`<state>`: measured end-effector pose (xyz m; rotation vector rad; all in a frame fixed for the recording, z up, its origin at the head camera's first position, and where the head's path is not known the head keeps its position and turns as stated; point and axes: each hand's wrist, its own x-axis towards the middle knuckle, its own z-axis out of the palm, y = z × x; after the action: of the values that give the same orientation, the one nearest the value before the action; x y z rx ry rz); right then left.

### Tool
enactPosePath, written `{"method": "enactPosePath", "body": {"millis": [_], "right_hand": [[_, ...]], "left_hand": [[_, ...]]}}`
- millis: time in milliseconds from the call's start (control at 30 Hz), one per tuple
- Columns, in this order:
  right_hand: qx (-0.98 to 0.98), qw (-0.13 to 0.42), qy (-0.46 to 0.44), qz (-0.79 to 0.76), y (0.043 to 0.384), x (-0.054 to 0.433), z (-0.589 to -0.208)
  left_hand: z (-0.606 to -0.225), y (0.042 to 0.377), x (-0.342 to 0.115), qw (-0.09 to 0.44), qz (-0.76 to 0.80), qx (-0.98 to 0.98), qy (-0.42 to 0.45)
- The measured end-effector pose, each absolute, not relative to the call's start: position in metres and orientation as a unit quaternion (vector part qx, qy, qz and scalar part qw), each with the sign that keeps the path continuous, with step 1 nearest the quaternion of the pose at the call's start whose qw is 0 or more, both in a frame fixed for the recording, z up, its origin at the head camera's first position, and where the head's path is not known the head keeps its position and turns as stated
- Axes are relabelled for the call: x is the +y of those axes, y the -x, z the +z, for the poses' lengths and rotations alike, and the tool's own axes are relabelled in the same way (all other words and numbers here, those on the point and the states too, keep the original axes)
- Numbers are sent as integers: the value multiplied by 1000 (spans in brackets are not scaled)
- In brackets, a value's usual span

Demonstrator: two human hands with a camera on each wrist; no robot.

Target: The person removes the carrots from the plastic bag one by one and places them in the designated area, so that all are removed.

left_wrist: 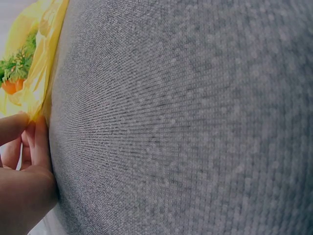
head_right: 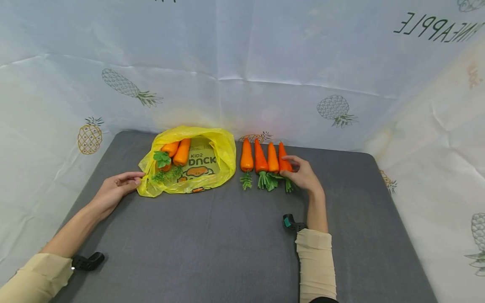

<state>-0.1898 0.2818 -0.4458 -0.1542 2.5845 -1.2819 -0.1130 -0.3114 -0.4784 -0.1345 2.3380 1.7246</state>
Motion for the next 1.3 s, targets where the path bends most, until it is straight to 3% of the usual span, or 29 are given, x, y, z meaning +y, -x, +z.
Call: {"method": "enactPosePath", "body": {"millis": [767, 1300], "right_hand": [[882, 126, 52, -450, 190, 286, -434], [894, 67, 73, -438, 185, 264, -397]], "left_hand": [[-477, 114, -311, 123, 587, 798, 53], [-475, 113, -310, 120, 590, 797, 52]]}}
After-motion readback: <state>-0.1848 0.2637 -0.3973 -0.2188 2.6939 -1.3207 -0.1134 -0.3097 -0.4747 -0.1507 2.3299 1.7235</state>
